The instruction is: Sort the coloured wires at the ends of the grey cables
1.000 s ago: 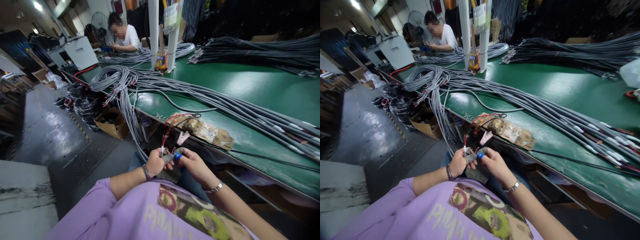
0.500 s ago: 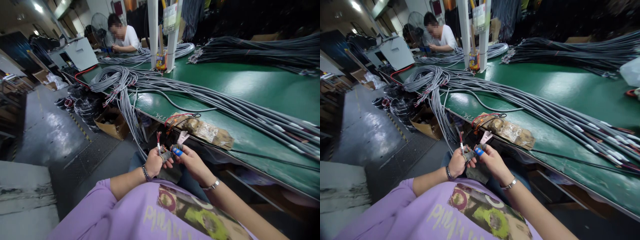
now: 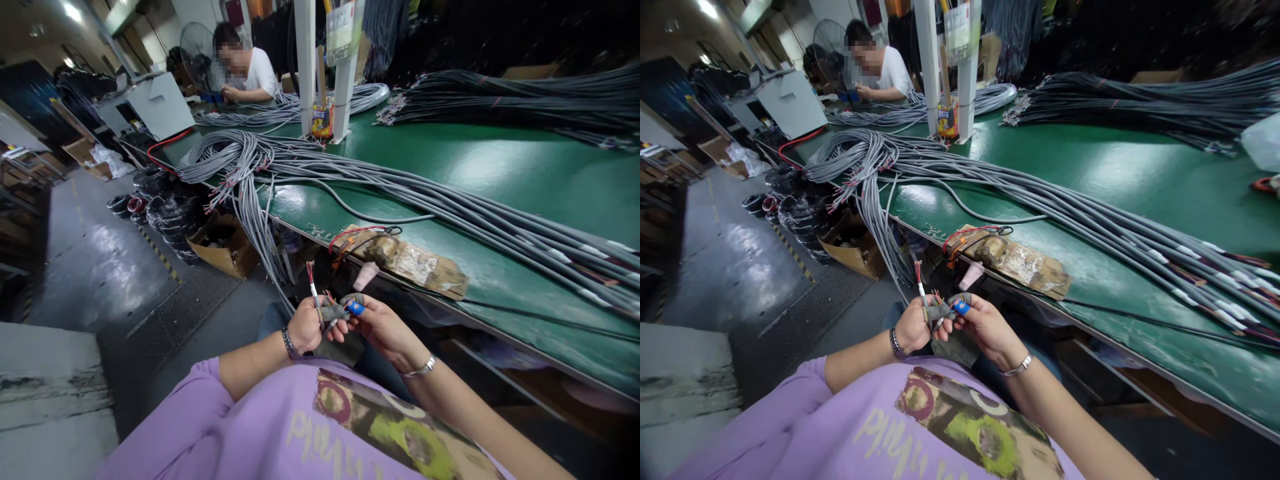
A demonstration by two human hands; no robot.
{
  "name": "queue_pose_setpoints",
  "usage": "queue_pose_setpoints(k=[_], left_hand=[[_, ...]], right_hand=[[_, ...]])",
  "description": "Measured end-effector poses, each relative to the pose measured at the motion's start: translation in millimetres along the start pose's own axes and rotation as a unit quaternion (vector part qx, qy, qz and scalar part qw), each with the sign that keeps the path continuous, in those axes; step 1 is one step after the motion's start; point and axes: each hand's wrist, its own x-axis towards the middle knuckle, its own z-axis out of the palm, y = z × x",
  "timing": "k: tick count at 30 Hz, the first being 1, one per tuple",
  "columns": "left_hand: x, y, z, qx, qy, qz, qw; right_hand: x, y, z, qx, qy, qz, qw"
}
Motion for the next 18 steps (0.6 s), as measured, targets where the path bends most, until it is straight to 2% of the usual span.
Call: queue_pose_setpoints(k=[3, 5, 11, 18], left_hand=[[0, 0, -3, 0.05, -0.067, -0.046, 0.995], [-1, 0, -4, 0.076, -0.074, -0.049, 0.993], [-4, -2, -1, 0.093, 0.0, 0.01, 0.996], [-5, 0, 2, 0.091, 0.038, 0.041, 0.994]], right_hand=[[1, -1, 1, -0.019, 0.003, 0.004, 1.0], [2, -1, 2, -0.035, 0.019, 0.003, 0.999], [3, 1, -4, 0.033, 0.084, -0.005, 0.996], [-7, 2, -8, 0.016, 0.016, 0.013, 1.0]])
